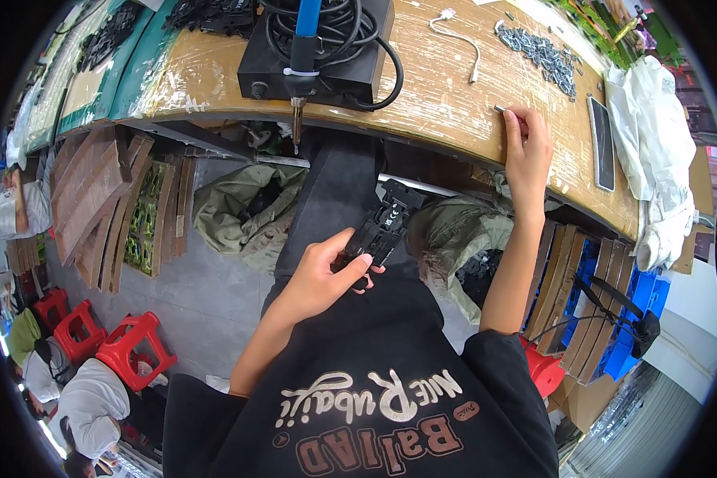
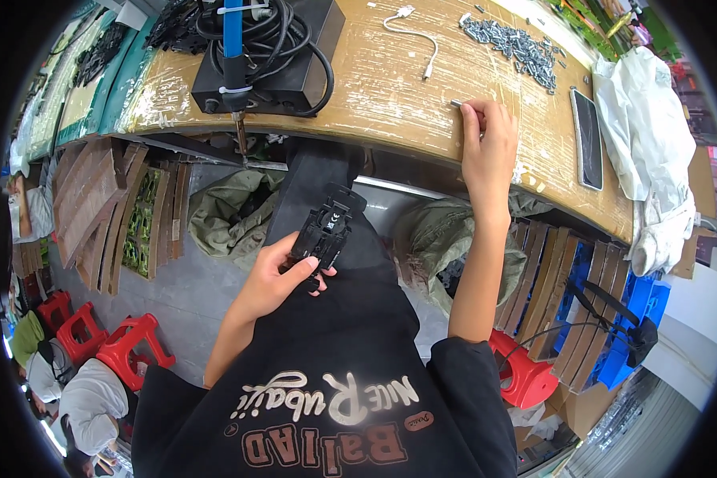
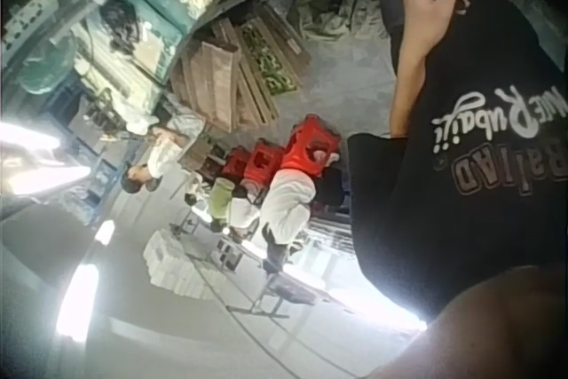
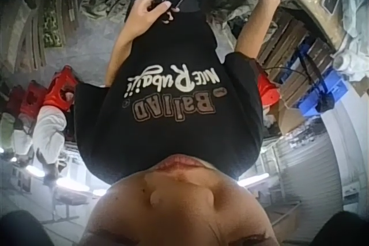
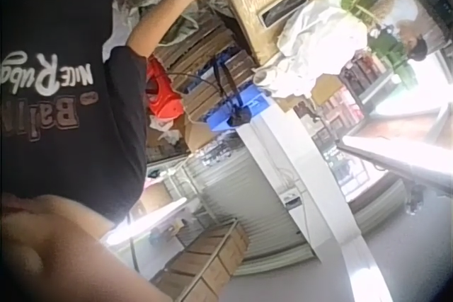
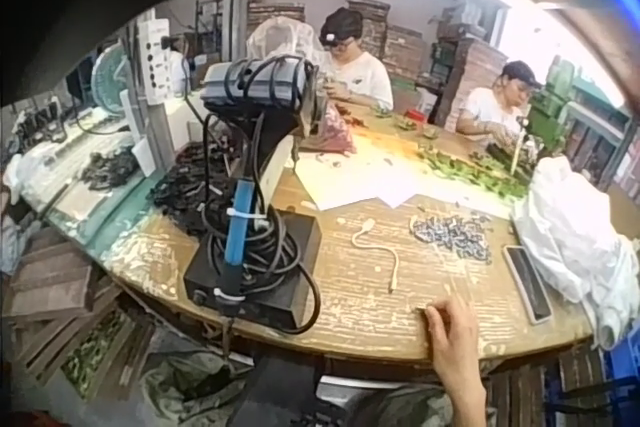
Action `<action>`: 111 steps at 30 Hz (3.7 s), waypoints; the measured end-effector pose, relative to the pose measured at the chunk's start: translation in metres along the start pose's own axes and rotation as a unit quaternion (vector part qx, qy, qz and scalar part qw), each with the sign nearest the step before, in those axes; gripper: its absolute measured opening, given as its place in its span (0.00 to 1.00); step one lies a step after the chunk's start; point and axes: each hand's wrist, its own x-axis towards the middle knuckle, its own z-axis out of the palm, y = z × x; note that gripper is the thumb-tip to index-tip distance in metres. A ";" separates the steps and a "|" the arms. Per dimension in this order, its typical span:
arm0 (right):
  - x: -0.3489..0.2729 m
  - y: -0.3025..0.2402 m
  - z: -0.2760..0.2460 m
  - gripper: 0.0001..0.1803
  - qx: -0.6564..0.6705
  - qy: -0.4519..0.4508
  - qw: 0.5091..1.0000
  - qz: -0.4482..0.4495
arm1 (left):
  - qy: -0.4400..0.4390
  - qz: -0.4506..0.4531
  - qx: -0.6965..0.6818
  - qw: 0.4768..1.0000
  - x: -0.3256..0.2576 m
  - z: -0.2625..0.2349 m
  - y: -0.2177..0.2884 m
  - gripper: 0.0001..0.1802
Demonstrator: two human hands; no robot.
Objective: The person assembles a plastic housing by hand, inserting small pins and internal components into it and securing them.
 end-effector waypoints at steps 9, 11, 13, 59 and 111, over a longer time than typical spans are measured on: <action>0.000 -0.003 -0.012 0.05 0.107 -0.025 0.993 0.036 | 0.037 0.021 0.078 0.996 -0.003 -0.005 0.005 0.09; -0.005 -0.011 -0.019 0.05 0.110 -0.035 0.993 0.017 | 0.042 0.028 0.088 0.995 -0.004 -0.003 0.006 0.09; -0.013 -0.022 -0.026 0.04 0.112 -0.045 0.993 -0.002 | 0.072 0.041 0.090 0.992 -0.004 0.002 0.012 0.11; -0.061 -0.073 -0.044 0.06 0.299 -0.369 0.872 -0.118 | -0.012 0.253 0.373 0.893 -0.021 -0.006 0.037 0.12; -0.088 -0.096 0.072 0.06 0.418 -0.335 0.838 -0.106 | -0.042 -0.050 -0.271 0.960 0.004 -0.050 -0.022 0.14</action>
